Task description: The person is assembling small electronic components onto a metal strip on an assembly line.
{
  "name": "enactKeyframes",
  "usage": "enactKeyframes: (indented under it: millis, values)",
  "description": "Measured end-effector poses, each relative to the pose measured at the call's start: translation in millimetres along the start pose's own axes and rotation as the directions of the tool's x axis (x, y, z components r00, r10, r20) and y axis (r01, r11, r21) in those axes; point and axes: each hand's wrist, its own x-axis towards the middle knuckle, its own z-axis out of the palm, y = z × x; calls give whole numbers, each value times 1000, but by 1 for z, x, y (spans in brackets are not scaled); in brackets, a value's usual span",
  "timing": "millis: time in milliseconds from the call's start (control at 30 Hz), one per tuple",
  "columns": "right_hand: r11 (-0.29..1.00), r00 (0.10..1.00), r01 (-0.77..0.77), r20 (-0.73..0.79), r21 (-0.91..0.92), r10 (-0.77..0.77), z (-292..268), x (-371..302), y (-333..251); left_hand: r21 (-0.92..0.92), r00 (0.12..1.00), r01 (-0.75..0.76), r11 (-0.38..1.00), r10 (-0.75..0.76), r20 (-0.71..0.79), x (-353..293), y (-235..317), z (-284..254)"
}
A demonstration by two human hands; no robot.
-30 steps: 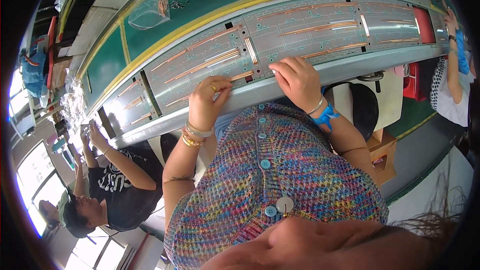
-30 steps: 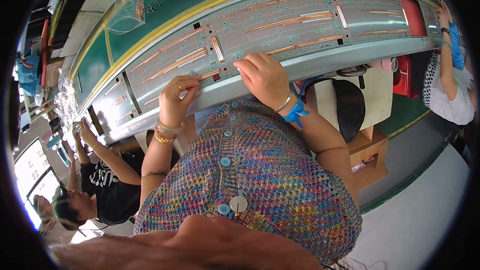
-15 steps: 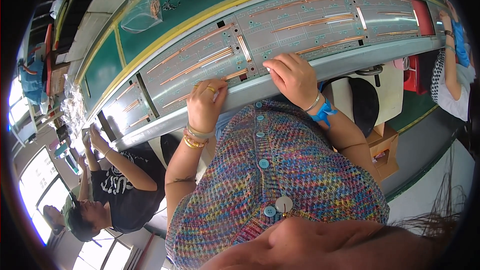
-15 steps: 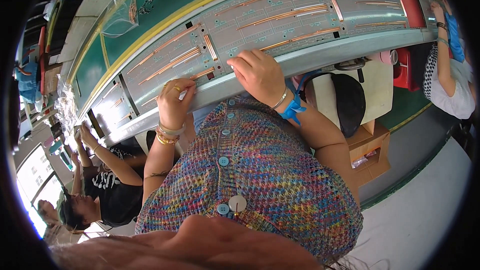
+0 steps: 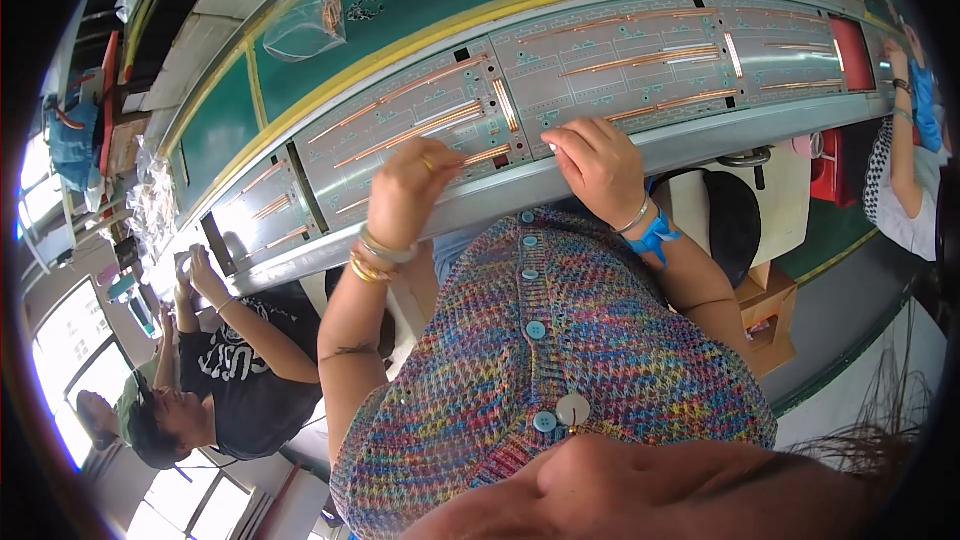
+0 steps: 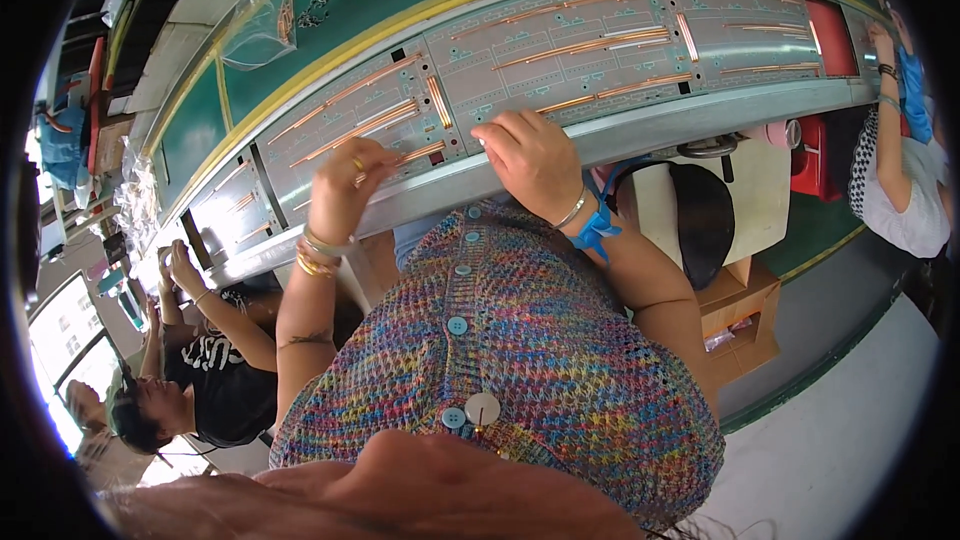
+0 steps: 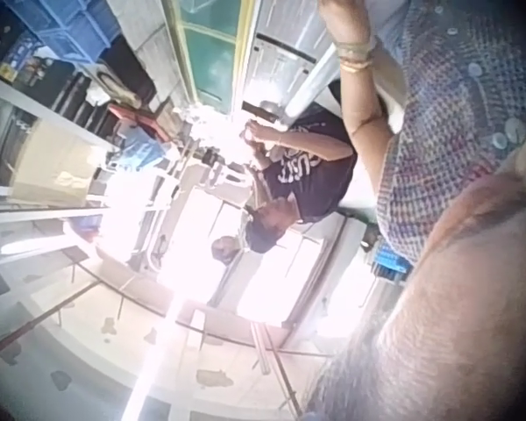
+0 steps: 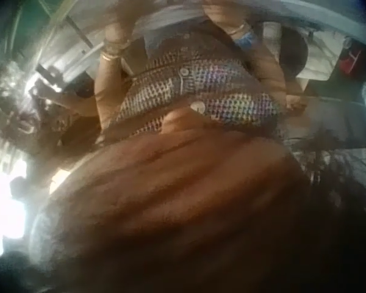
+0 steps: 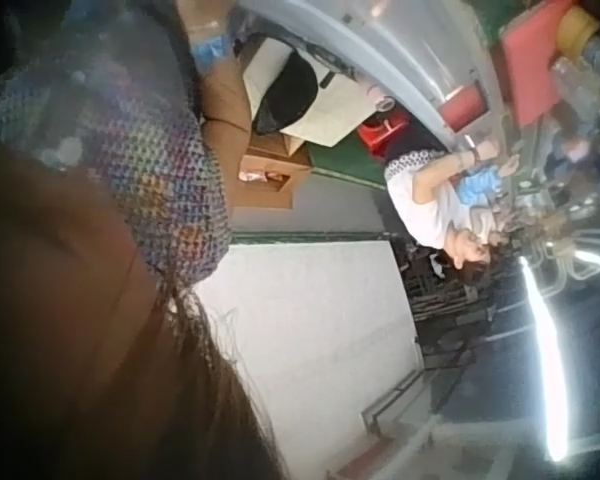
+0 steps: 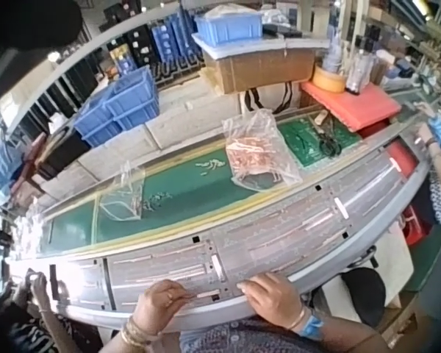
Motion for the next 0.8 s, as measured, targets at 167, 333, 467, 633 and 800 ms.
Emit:
enactKeyframes:
  millis: [167, 333, 467, 633, 800]
  values:
    - [1000, 1000, -4, -2, 10, 4, -3, 2, -4, 136, 967, 70, 988, -34, -253, 82, -52, -38]
    - [999, 1000, -20, -13, -25, 19, 0, -1, -4, 363, 965, -59, 930, 146, -219, 133, -107, -47]
    - [999, 999, -32, -7, -27, 32, -1, -1, -2, 267, 985, 61, 962, -15, -172, 143, -117, -46]
    - [1000, 1000, -22, -11, -22, 22, -3, -1, -1, 491, 969, -79, 867, 183, -167, 150, -115, -44]
    - [999, 1000, -23, -6, -23, 23, -2, -1, -2, 478, 945, -60, 877, 203, -255, 136, -92, -41]
